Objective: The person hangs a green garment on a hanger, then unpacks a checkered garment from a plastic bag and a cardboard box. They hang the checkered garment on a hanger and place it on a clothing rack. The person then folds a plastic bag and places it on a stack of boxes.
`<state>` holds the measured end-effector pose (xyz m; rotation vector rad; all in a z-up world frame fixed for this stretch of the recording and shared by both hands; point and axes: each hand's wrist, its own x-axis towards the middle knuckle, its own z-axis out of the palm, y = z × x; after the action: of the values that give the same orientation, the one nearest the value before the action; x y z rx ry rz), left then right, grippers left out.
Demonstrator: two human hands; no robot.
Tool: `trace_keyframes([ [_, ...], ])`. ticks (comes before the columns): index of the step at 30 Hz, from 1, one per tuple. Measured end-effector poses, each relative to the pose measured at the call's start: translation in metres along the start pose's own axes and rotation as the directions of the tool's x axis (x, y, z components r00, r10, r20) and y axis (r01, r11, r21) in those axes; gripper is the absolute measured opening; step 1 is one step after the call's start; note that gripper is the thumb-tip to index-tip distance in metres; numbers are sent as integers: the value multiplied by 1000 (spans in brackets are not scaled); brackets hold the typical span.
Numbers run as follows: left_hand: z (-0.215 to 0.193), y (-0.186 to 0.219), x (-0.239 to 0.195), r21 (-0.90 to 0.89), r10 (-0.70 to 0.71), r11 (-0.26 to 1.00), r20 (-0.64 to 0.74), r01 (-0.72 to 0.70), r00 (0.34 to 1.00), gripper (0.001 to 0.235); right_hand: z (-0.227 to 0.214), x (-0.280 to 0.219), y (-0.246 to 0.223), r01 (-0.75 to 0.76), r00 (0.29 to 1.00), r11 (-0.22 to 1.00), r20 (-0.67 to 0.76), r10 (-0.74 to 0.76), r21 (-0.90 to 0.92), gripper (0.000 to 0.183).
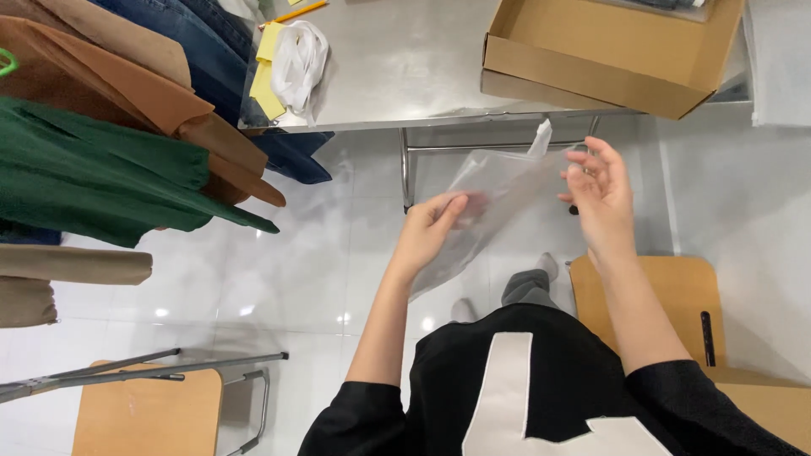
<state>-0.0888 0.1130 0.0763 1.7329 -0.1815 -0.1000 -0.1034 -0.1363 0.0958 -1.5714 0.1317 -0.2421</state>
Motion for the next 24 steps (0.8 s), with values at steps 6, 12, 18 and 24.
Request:
trace_keyframes([
  [6, -26, 25, -14, -280, -156, 946, 58, 166, 986, 27, -18, 10, 129, -303, 934, 945, 237, 269, 122, 62],
  [12, -47, 19, -21, -334, -238, 916, -6, 223, 971, 33, -8, 21, 163, -370, 925, 859, 230, 303, 354, 32],
  [18, -60, 8, -27, -390, -214, 904, -61, 174, 975, 34, 25, 13, 87, -424, 905, 743, 281, 321, 518, 8],
  [24, -77, -47, -23, -329, -210, 933, -171, 145, 963, 32, 28, 24, 110, -407, 913, 766, 250, 323, 497, 8],
])
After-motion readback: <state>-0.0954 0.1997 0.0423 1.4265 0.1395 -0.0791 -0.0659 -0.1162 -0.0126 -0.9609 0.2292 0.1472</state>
